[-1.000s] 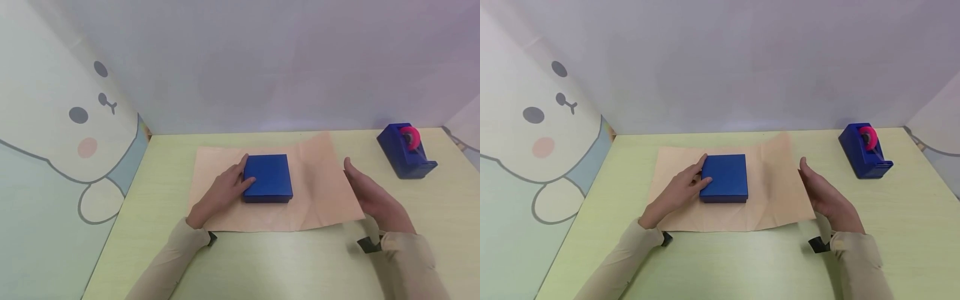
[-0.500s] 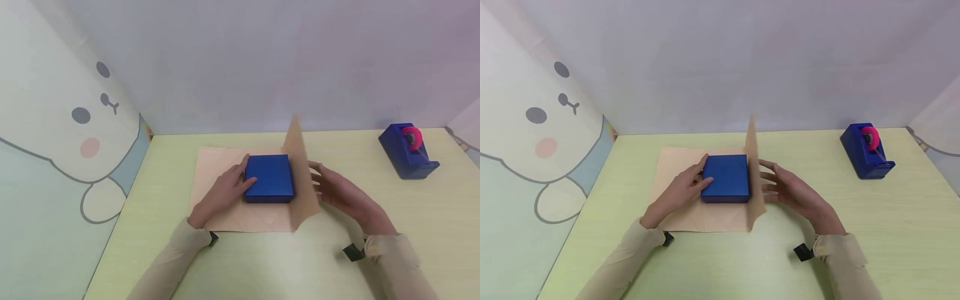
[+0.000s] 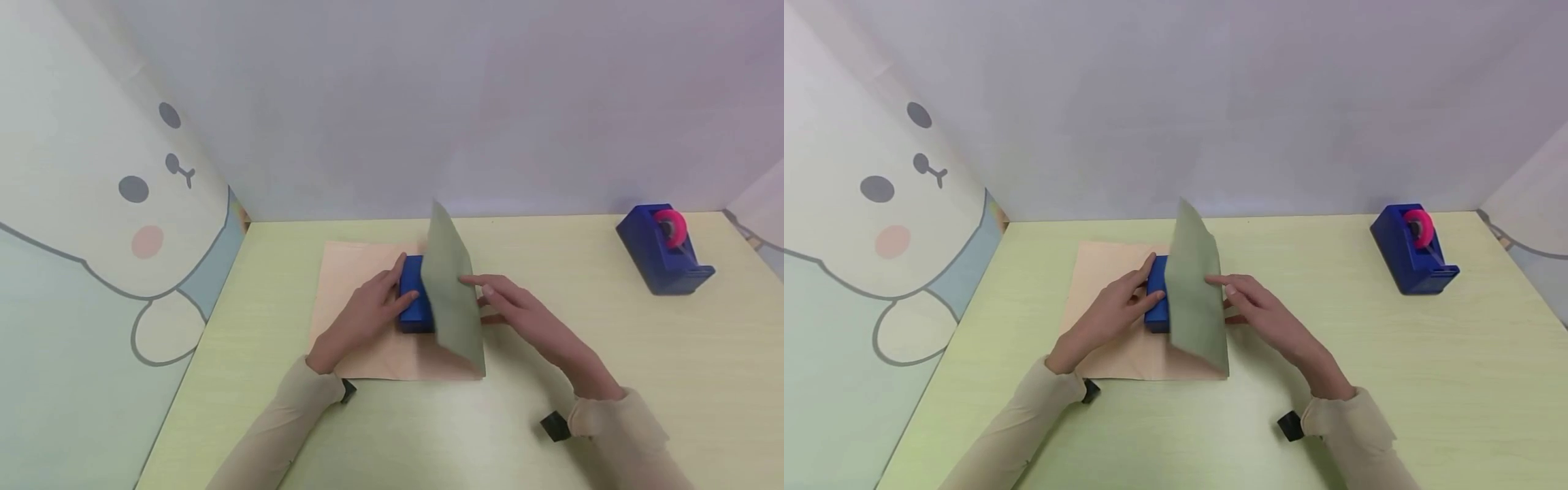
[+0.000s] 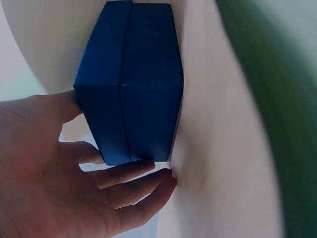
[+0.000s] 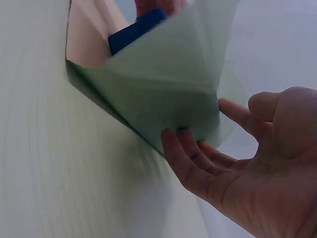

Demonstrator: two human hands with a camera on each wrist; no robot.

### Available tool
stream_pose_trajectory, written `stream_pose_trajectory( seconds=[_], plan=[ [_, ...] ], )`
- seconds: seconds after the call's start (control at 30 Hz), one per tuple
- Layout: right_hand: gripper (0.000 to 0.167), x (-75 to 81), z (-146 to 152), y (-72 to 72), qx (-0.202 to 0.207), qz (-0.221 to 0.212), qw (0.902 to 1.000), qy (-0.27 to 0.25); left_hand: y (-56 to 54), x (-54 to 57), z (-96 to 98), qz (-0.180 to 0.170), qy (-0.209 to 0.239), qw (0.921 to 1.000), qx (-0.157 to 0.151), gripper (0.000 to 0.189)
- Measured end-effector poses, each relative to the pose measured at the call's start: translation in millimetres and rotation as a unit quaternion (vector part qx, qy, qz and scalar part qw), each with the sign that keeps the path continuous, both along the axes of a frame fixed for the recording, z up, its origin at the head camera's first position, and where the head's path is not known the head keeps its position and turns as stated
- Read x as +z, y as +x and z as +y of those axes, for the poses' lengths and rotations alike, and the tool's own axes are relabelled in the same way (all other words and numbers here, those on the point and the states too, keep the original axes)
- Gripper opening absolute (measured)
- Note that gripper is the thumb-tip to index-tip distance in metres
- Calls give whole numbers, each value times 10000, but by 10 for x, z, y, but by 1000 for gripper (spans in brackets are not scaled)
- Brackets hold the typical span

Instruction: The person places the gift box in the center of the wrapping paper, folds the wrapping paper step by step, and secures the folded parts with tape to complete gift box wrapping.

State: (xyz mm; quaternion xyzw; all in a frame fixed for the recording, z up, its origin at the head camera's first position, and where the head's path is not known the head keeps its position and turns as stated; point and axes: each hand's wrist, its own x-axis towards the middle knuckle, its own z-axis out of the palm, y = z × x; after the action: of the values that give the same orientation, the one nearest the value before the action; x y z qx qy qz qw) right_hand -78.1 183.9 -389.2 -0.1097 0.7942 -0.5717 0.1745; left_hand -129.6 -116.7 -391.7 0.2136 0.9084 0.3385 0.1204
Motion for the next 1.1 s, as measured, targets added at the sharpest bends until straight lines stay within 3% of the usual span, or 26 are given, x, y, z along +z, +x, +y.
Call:
stream_pose_trajectory(
  seconds=[0.13, 0.3, 0.37, 0.5, 0.67, 0.83, 0.97, 1.1],
  plan=[
    [43, -5, -84, 29, -14, 386, 9981, 473, 9, 2, -8, -9, 144, 9999, -5, 73],
    [43, 12, -131, 60, 73, 605, 9960, 651, 32, -12, 17, -234, 292, 9992, 131, 63],
    [43, 22, -146, 73, 108, 660, 9953, 693, 48, -21, 41, -336, 279, 9988, 235, 66],
    [42, 34, -167, 81, 113, 780, 9939, 773, 82, -45, 114, -198, 103, 9989, 417, 79],
    [49, 47, -211, 49, -479, 506, 9951, 701, 128, -73, 216, 99, -105, 9973, 715, 82],
    [66, 61, -319, -84, -1297, -46, 9899, 564, 167, -114, 286, 493, -429, 9971, 401, 70],
    [64, 60, -419, -195, -1273, -278, 9900, 548, 210, -99, 293, 720, -719, 9946, 194, 56],
    [61, 60, -458, -212, -1039, -347, 9921, 610, 230, -98, 307, 976, -1072, 9893, 152, 55]
  ],
)
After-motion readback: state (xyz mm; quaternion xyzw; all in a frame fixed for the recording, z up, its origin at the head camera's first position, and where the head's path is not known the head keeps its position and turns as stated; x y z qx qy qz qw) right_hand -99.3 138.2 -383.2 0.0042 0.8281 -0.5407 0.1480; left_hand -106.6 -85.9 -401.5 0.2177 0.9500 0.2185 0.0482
